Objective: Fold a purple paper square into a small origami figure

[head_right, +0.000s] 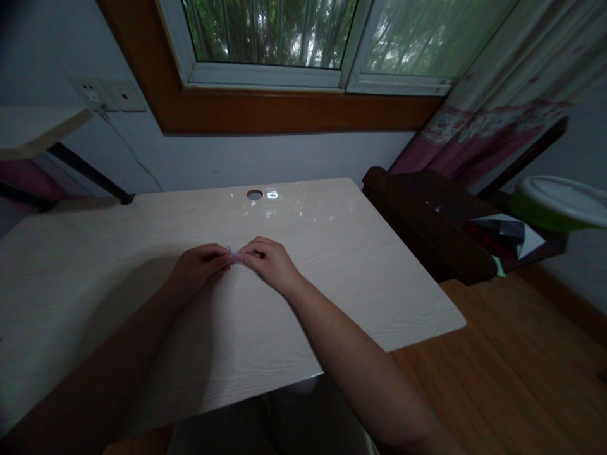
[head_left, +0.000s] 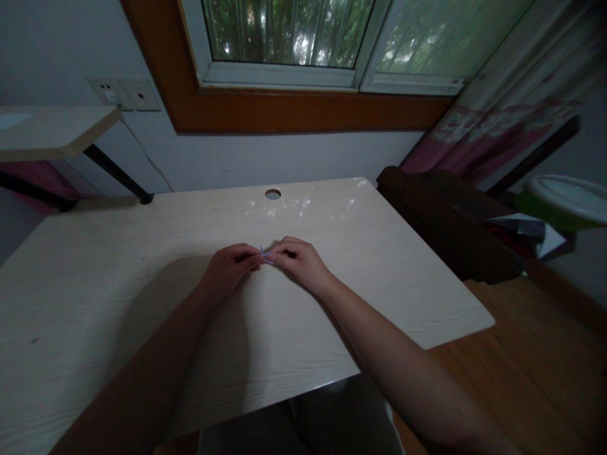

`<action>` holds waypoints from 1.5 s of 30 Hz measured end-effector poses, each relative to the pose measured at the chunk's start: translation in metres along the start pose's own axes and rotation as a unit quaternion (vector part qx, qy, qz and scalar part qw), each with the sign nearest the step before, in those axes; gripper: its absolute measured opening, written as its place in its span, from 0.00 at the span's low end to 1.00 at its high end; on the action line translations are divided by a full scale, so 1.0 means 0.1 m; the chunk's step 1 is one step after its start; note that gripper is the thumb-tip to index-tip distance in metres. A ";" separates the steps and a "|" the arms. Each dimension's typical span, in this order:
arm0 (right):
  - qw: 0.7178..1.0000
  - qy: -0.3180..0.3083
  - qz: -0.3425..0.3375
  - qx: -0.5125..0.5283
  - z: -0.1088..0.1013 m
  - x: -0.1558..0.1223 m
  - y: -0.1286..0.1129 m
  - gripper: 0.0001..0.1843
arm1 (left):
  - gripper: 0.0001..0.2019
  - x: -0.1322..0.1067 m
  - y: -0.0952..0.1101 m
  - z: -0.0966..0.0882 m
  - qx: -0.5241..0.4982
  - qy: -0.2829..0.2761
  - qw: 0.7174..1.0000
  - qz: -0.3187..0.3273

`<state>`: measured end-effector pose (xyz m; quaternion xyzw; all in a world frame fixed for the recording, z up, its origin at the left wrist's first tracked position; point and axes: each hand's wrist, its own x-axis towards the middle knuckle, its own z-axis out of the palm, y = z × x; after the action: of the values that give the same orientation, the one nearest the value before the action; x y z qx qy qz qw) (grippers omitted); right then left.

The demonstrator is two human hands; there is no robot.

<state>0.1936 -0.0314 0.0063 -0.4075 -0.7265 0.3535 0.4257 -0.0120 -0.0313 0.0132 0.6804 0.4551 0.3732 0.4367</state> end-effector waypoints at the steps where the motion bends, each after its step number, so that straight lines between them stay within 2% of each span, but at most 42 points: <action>1: 1.000 -0.003 -0.001 0.000 0.00 0.00 0.00 0.10 | 0.12 0.00 0.00 0.00 0.002 -0.002 1.000 0.000; 11: 1.000 -0.002 0.008 0.011 0.01 -0.02 0.00 0.09 | 0.13 0.00 -0.04 0.00 0.009 -0.020 1.000 0.016; 19: 1.000 -0.014 0.014 0.005 0.04 -0.01 0.02 0.13 | 0.13 0.01 -0.04 0.01 0.057 0.009 0.997 0.046; 25: 0.999 -0.021 0.027 0.004 0.03 -0.01 0.01 0.15 | 0.13 0.02 -0.04 0.00 0.063 -0.010 0.997 0.048; 37: 1.000 -0.026 0.005 -0.008 0.00 -0.01 0.01 0.15 | 0.13 0.03 -0.07 0.00 0.093 -0.020 0.994 0.058; 45: 1.000 -0.013 -0.007 -0.010 0.00 -0.02 -0.01 0.14 | 0.11 0.03 0.00 0.00 0.097 -0.011 0.992 0.075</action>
<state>0.1938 -0.0341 0.0065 -0.4022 -0.7381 0.3485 0.4146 -0.0116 -0.0284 0.0134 0.7557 0.4321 0.3517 0.3443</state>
